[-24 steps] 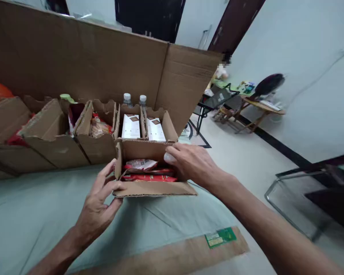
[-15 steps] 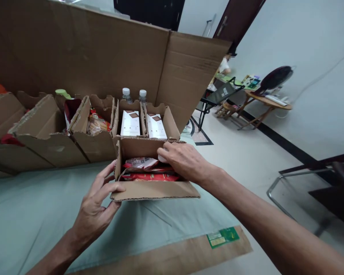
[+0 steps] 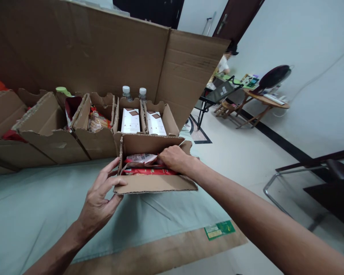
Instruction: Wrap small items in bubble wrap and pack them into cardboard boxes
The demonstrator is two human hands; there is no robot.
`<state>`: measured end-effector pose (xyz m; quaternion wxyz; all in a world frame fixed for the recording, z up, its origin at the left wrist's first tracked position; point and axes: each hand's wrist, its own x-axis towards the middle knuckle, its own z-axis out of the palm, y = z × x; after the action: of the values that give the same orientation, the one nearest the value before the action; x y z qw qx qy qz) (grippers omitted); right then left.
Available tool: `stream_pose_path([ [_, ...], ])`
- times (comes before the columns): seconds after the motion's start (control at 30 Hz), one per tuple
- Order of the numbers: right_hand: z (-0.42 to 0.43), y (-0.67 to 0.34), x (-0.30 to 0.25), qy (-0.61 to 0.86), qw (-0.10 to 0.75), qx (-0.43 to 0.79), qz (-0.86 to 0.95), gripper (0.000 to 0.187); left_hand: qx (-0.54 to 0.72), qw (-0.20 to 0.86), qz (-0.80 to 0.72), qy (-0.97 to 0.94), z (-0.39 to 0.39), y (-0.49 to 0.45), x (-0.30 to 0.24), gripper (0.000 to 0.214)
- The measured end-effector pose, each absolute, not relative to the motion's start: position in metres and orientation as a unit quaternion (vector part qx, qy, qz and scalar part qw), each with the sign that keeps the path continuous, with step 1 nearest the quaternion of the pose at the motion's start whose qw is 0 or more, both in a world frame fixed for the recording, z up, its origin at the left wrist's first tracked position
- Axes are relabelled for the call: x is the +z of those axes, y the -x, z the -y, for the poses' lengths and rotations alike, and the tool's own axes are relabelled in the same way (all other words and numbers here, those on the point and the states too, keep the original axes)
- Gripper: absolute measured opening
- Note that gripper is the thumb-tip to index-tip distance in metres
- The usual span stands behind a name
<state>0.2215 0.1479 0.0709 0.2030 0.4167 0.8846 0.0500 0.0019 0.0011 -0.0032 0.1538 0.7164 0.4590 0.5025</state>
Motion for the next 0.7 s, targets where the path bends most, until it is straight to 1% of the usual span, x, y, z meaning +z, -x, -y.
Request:
stream_pose_path([
  [0.07,-0.145,-0.224,0.076,-0.418,0.199,0.044,-0.885,0.022,0.511,0.157,-0.461,-0.708,0.001,-0.003,-0.003,0.024],
  [0.13,-0.131,-0.235,0.09,-0.425,0.171,0.057,-0.887,0.035,0.522,0.159,-0.473,-0.692,0.004,-0.002,-0.004,0.028],
  [0.17,-0.119,-0.244,0.098,-0.432,0.136,0.075,-0.889,0.041,0.526,0.162,-0.481,-0.682,0.007,0.0,-0.005,0.035],
  [0.2,-0.104,-0.256,0.106,-0.446,0.08,0.099,-0.886,0.042,0.528,0.169,-0.49,-0.673,0.009,0.003,-0.008,0.044],
  [0.27,-0.07,-0.283,0.117,-0.492,-0.073,0.146,-0.855,0.033,0.523,0.199,-0.505,-0.657,0.013,0.009,-0.014,0.059],
  [0.3,-0.052,-0.298,0.118,-0.527,-0.157,0.158,-0.82,0.028,0.519,0.222,-0.512,-0.647,0.014,0.013,-0.018,0.064],
  [0.33,-0.036,-0.311,0.114,-0.566,-0.208,0.147,-0.784,0.028,0.515,0.246,-0.519,-0.636,0.013,0.016,-0.023,0.068],
  [0.37,-0.023,-0.323,0.107,-0.603,-0.243,0.12,-0.751,0.028,0.512,0.271,-0.526,-0.623,0.012,0.018,-0.028,0.072],
  [0.43,-0.01,-0.336,0.08,-0.642,-0.271,0.02,-0.717,0.036,0.508,0.318,-0.533,-0.598,0.005,0.019,-0.037,0.079],
  [0.5,-0.013,-0.336,0.046,-0.637,-0.282,-0.095,-0.711,0.052,0.506,0.36,-0.528,-0.579,-0.006,0.013,-0.045,0.088],
  [0.57,-0.027,-0.324,0.015,-0.612,-0.308,-0.184,-0.705,0.061,0.51,0.405,-0.502,-0.57,-0.019,0.004,-0.051,0.095],
  [0.63,-0.043,-0.307,-0.006,-0.589,-0.342,-0.233,-0.694,0.057,0.515,0.436,-0.471,-0.568,-0.029,-0.006,-0.053,0.095],
  [0.7,-0.051,-0.292,-0.015,-0.577,-0.368,-0.247,-0.686,0.052,0.521,0.444,-0.454,-0.57,-0.031,-0.011,-0.054,0.092],
])
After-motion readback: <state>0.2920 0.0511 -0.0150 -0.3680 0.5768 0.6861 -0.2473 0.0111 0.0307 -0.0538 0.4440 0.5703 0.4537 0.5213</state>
